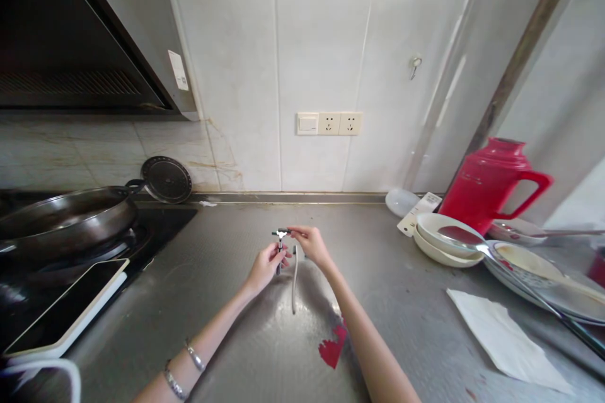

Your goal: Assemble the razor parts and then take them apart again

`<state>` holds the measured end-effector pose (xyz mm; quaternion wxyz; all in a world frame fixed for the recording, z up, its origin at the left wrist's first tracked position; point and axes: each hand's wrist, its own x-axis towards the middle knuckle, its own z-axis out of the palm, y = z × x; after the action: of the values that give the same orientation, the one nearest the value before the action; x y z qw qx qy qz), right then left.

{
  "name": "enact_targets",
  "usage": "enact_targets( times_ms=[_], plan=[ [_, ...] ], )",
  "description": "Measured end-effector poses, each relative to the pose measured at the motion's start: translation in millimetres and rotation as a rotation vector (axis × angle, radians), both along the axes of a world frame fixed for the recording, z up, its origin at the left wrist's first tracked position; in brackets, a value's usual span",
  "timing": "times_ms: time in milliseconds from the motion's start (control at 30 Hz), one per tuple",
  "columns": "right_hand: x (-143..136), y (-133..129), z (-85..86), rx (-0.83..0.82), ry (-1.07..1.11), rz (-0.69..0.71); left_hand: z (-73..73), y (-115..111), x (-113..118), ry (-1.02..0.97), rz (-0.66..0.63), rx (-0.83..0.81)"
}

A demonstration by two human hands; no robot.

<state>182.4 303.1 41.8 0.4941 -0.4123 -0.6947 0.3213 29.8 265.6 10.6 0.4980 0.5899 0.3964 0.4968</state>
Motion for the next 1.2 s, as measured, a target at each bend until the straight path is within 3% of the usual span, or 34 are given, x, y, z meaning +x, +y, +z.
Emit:
enact_targets(
  times_ms=[467,1200],
  plan=[
    [1.9,-7.8,2.1,0.030,-0.020,0.008,-4.7,-0.9,2.1,0.027,-0.044,0.004],
    [2.6,-9.9,3.5,0.018,-0.049,0.053,3.3,-5.1,2.5,0.011,-0.056,-0.057]
  ],
)
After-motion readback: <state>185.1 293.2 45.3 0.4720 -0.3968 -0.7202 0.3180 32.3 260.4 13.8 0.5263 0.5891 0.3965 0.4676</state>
